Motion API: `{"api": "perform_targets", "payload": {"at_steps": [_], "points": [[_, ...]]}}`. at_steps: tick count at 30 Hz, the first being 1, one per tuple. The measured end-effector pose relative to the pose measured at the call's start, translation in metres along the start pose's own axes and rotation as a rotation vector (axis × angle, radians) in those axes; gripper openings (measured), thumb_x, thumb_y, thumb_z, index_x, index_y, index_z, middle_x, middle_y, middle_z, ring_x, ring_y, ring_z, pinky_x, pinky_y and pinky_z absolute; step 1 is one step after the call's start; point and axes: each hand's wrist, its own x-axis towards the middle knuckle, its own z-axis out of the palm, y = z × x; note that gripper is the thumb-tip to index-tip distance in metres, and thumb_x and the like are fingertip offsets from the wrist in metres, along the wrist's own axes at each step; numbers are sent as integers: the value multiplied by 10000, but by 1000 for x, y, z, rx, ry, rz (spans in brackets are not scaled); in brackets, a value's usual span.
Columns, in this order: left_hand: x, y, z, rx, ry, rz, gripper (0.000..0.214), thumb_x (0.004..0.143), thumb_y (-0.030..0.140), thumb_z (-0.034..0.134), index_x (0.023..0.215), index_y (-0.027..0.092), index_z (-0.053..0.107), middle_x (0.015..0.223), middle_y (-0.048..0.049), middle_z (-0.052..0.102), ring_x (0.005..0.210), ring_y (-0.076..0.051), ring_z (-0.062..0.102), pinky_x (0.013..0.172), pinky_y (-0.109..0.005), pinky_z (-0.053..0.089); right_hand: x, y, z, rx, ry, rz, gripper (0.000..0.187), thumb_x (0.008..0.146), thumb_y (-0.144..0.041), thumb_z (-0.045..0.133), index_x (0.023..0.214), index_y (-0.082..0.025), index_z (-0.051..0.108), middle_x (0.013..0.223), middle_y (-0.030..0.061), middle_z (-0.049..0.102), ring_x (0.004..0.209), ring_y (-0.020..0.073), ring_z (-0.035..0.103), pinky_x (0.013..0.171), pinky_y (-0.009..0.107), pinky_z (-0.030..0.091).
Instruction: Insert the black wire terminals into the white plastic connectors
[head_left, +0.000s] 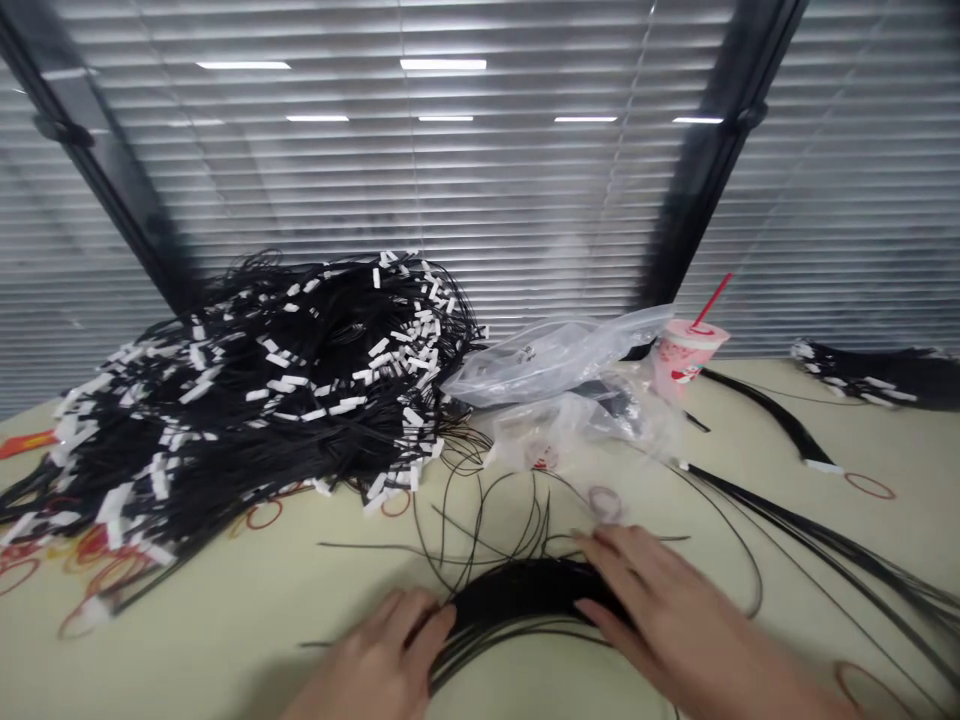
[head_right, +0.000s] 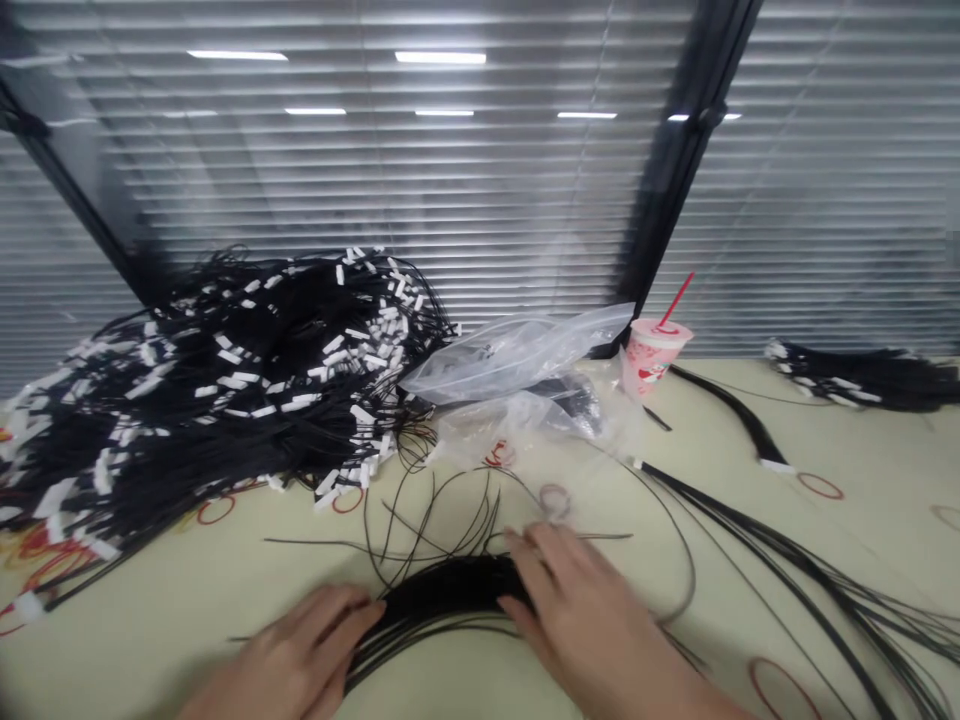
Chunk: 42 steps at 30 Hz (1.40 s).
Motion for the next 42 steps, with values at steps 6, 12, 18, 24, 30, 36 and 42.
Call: {"api": "perform_targets", "payload": {"at_steps": [6, 12, 18, 24, 30, 36, 42], "points": [[-18, 0, -18, 38, -183, -11, 441, 706, 58, 387, 1069, 219, 577, 1042, -32, 576, 919, -164, 554, 803, -262, 478, 37, -23, 31, 612, -295, 80, 245, 867, -204, 321, 832, -172, 562, 844, 44, 491, 785, 79, 483, 696, 210, 431], [-6, -1, -20, -173, -76, -209, 304, 842, 218, 339, 1054, 219, 557, 1088, -43, 513, 1000, -171, 495, 880, -341, 437, 88, -18, 56, 654, -521, -122, 217, 839, -185, 380, 1018, -179, 502, 1057, 47, 460, 972, 102, 446, 875, 260, 396], [29, -13, -9, -198, 5, -194, 399, 792, 410, 459, 1078, 137, 513, 1102, -92, 463, 1029, -226, 437, 903, -399, 383, 101, -35, 57, 601, -523, -243, 118, 785, -84, 376, 818, -123, 481, 936, 67, 458, 891, 129, 405, 817, 300, 366], [35, -25, -21, -227, -18, -203, 299, 887, 250, 229, 847, 132, 501, 823, -30, 523, 777, -140, 495, 719, -286, 390, 98, -16, 36, 600, -434, -56, 162, 797, -78, 301, 898, -127, 418, 770, 31, 479, 643, 68, 391, 594, 184, 302], [20, -34, -41, -353, -74, -304, 329, 892, 362, 272, 802, 143, 501, 743, -11, 539, 660, -108, 488, 628, -239, 329, 104, 11, 2, 620, -270, 95, 242, 890, -274, 257, 924, -148, 460, 741, 19, 527, 638, 54, 460, 597, 166, 331], [-9, -20, -41, -422, -173, -332, 366, 895, 419, 254, 788, 164, 493, 770, -3, 539, 721, -110, 508, 671, -233, 321, 114, 53, -66, 271, 213, 65, 117, 835, -196, 371, 825, -150, 479, 661, -20, 530, 510, -2, 437, 493, 104, 325], [-13, -26, -34, -396, -123, -442, 394, 892, 427, 226, 687, 146, 411, 683, -5, 492, 651, -119, 462, 632, -242, 296, 125, 69, -99, 328, 355, 185, 207, 825, -330, 412, 867, -146, 497, 693, 15, 530, 583, 18, 497, 491, 99, 370]]}}
